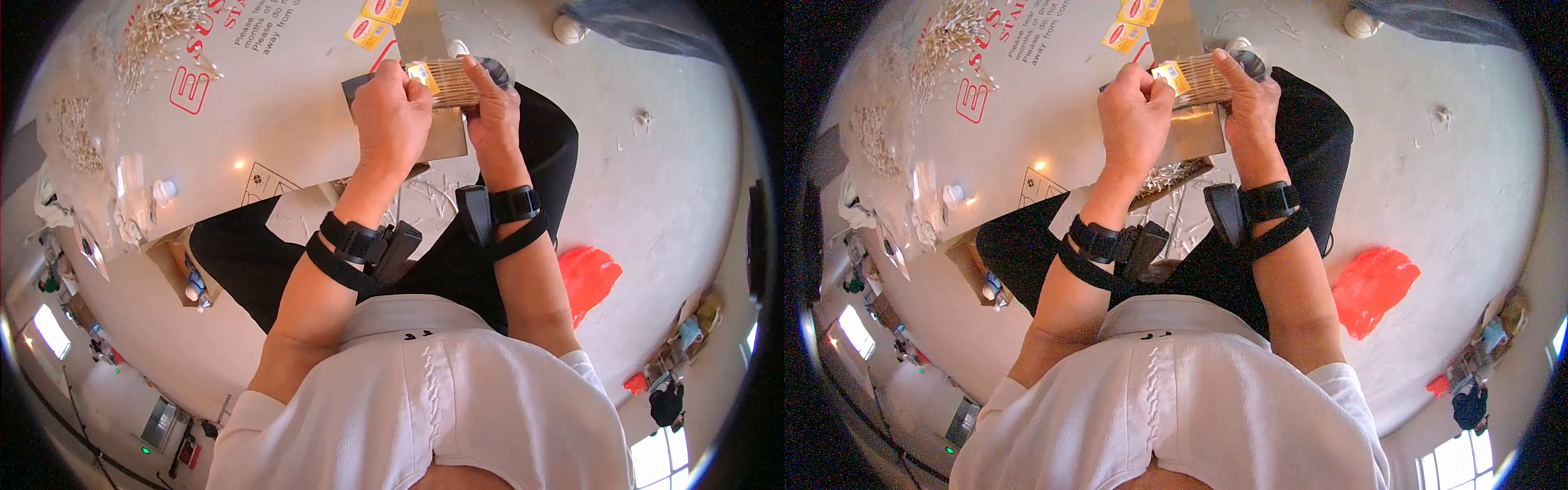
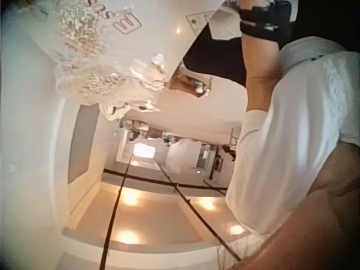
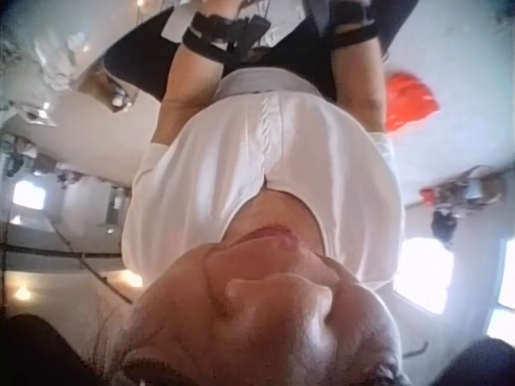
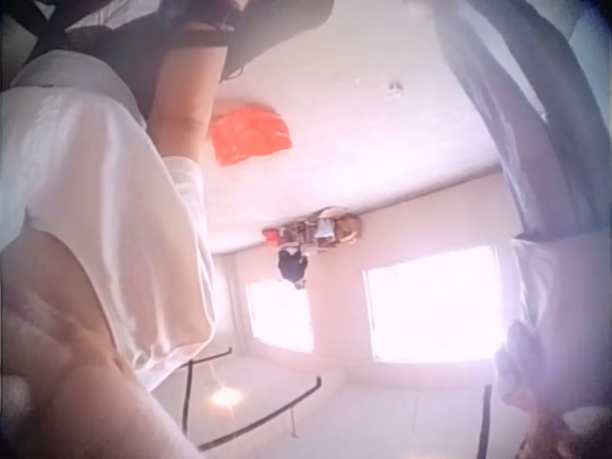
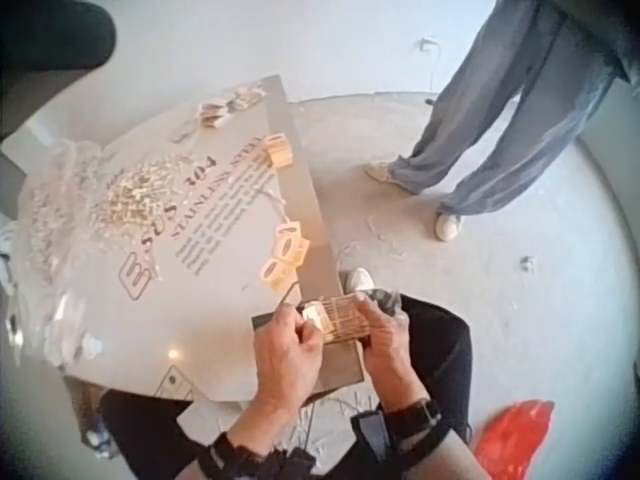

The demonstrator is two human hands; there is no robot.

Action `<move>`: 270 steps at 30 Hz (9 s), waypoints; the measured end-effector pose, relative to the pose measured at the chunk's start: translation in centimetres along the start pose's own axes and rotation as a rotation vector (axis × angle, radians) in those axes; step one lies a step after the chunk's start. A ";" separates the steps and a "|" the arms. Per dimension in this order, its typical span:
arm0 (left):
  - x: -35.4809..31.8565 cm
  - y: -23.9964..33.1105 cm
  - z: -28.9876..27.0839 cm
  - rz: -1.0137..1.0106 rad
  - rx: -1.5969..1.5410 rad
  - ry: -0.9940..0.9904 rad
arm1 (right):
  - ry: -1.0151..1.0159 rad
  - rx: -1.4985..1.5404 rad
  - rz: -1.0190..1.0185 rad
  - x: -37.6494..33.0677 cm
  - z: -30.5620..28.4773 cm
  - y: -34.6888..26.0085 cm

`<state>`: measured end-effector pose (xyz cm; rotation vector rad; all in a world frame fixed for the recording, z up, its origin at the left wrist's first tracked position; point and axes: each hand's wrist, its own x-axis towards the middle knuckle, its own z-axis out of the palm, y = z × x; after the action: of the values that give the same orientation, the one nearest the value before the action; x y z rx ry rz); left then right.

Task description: Organizing and packaging bundles of cotton swabs into small plastic sleeves.

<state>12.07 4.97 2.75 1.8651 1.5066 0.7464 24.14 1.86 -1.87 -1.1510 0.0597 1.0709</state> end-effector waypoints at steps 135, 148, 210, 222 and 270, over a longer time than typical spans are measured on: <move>-3.2 -2.3 1.1 0.233 0.544 -0.164 | 0.010 0.169 0.015 -0.5 -0.3 0.6; -2.7 -2.2 1.3 0.210 0.506 -0.157 | -0.031 0.089 0.028 -1.4 -0.8 0.5; -1.2 -0.6 0.4 0.336 -0.504 -0.084 | -0.323 0.500 0.035 0.0 -1.3 -0.4; -0.4 -0.8 2.3 0.193 -0.542 -0.097 | -0.407 0.571 0.067 0.0 -1.1 -0.1; -1.3 -5.1 -2.3 0.199 -0.018 0.253 | -0.428 0.169 0.218 0.0 -4.6 -1.3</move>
<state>6.84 4.73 0.26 1.9861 1.4706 1.1209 27.18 -1.64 -3.07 -0.7565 -0.0617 1.4588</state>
